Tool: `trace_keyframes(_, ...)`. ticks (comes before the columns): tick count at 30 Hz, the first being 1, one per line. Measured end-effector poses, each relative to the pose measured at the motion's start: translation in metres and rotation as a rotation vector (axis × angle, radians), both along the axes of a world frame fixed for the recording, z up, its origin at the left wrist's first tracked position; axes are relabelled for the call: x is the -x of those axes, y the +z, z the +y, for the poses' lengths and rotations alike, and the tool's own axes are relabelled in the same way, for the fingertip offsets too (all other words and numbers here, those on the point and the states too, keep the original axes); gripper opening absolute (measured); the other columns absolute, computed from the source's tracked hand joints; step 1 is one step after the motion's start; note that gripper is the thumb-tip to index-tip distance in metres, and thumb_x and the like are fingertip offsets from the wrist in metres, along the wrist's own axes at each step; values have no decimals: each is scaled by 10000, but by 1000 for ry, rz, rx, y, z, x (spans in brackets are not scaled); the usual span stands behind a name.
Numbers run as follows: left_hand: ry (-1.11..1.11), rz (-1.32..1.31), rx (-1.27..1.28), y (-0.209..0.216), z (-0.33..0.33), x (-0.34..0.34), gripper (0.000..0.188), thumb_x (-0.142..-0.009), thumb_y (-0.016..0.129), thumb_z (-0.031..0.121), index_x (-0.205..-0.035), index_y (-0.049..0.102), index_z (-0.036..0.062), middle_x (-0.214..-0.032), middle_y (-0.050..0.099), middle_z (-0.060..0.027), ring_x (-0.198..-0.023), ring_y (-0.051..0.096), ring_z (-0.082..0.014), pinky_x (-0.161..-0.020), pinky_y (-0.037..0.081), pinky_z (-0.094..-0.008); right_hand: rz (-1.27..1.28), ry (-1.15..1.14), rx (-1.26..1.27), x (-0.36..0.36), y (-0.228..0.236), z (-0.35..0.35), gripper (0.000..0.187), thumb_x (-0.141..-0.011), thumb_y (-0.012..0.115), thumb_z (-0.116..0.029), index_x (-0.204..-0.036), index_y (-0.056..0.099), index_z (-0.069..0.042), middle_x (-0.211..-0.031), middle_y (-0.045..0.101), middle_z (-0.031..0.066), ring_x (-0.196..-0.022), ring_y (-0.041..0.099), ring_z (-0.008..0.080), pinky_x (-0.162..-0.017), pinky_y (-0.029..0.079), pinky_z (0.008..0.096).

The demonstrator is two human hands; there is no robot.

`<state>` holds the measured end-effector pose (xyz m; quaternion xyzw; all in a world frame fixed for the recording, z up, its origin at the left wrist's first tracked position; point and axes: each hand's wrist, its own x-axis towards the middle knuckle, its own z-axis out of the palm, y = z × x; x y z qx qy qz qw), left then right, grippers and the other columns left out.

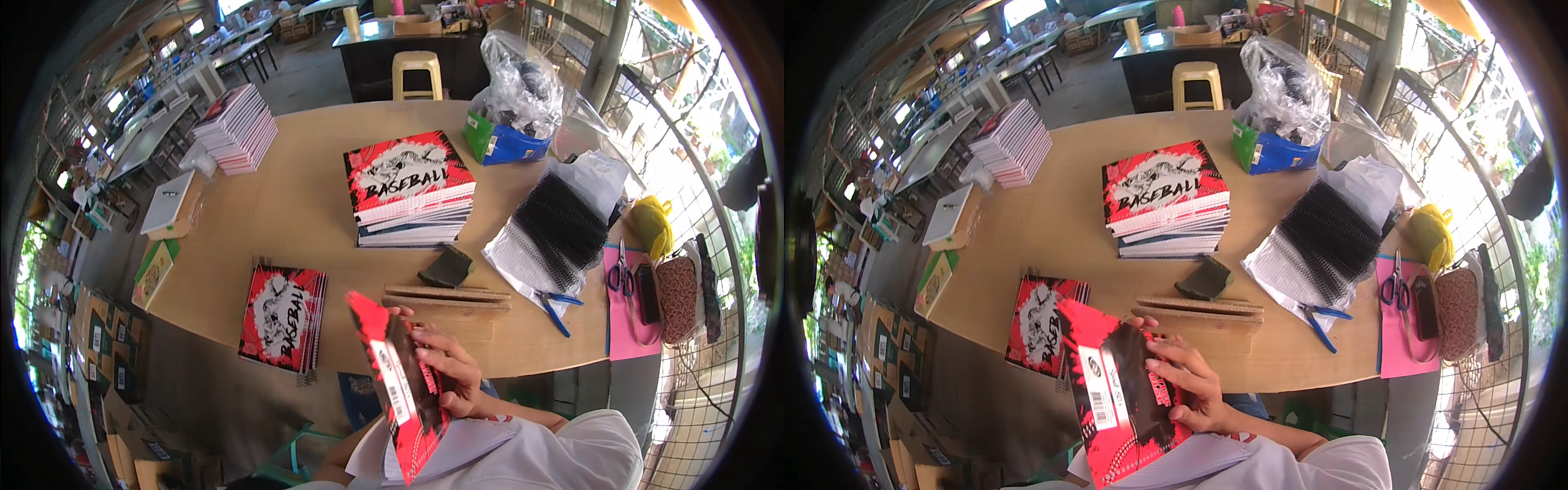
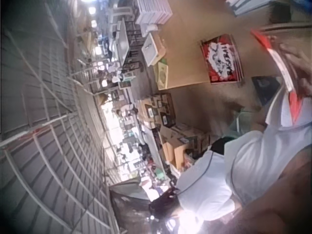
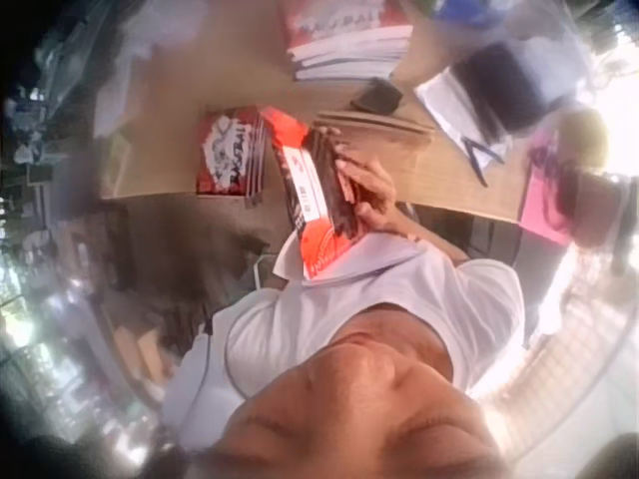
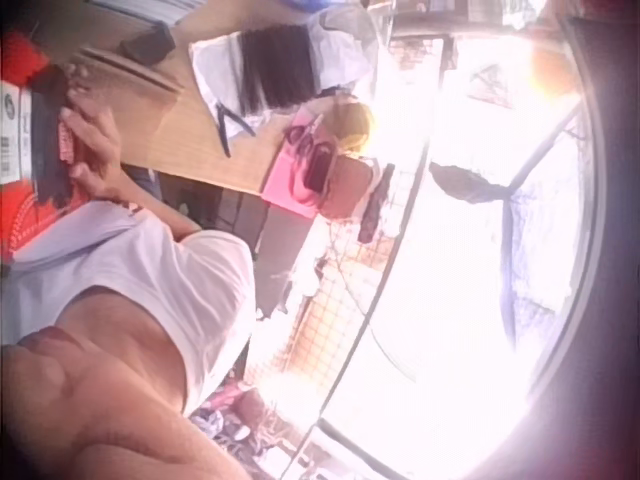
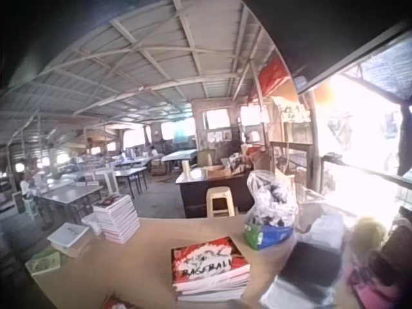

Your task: The person binds notebooks by threading a spiral coil through pre-punched holes and then uses a blue pair of pliers to crimp the ends of the coil.

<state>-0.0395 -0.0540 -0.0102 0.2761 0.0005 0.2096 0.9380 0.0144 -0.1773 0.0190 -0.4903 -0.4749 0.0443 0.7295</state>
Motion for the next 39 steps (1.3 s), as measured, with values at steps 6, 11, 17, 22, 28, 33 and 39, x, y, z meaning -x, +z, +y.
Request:
trace_keyframes(6, -764, -167, 370, -59, 78, 61, 480, -1056, 492, 330, -1475, 409, 111, -1279, 543, -204, -1094, 608, -369, -900, 579, -531, 396, 754, 148, 12, 0, -18, 675, -981, 568, -555, -1382, 618, -14, -1594, 368, 232, -1510, 284, 382, -1227, 159, 524)
trace_keyframes(11, 686, 562, -463, -38, 13, 101, 881, -936, 474, 714, -1492, 374, 39, -1461, 453, -153, -1273, 508, -290, -973, 500, -430, 308, 1115, 273, -2, -18, -37, 875, -935, 483, -697, -1539, 396, -70, -1670, 229, 174, -1545, 188, 378, -1240, 145, 530)
trace_keyframes(17, 425, 300, -1267, 149, 58, 127, 984, -841, 652, 720, -1465, 402, 1, -1497, 472, -183, -1360, 482, -334, -1158, 334, -474, 422, 1145, 294, 0, -25, -45, 1006, -864, 450, -788, -1573, 284, -93, -1682, 191, 150, -1548, 171, 375, -1242, 144, 537)
trace_keyframes(22, -242, 346, -2102, 246, 23, 79, 812, -814, 818, 479, -1365, 522, -39, -1238, 639, -233, -1052, 681, -282, -859, 544, -386, 611, 1055, 215, 4, -32, -48, 1118, -805, 422, -864, -1601, 191, -113, -1693, 159, 129, -1551, 158, 373, -1244, 143, 542)
trace_keyframes(28, -858, 697, -1838, 233, 75, 21, 458, -863, 789, 231, -1229, 653, -10, -1138, 700, -164, -986, 697, -192, -803, 555, -357, 1317, 1161, -430, 8, -44, -51, 1256, -735, 389, -955, -1634, 80, -136, -1706, 121, 105, -1554, 141, 370, -1246, 143, 549)
trace_keyframes(33, 284, 363, -1177, 215, 139, 17, 481, -849, 746, -42, -1305, 602, 8, -1210, 685, -91, -1089, 667, -213, -949, 555, -367, 395, 552, -79, -90, 62, -25, 1012, -774, 661, -547, -1561, 296, -26, -1574, 377, 131, -1451, 364, 299, -1176, 318, 503)
trace_keyframes(39, 388, -29, -868, 184, 199, -120, 304, -926, 725, 28, -1216, 641, 0, -1124, 700, -36, -986, 660, -119, -887, 535, -311, 0, -31, -20, -239, 171, 79, 362, -923, 721, -35, -1260, 615, 42, -1139, 715, 69, -993, 660, 119, -903, 535, 298)
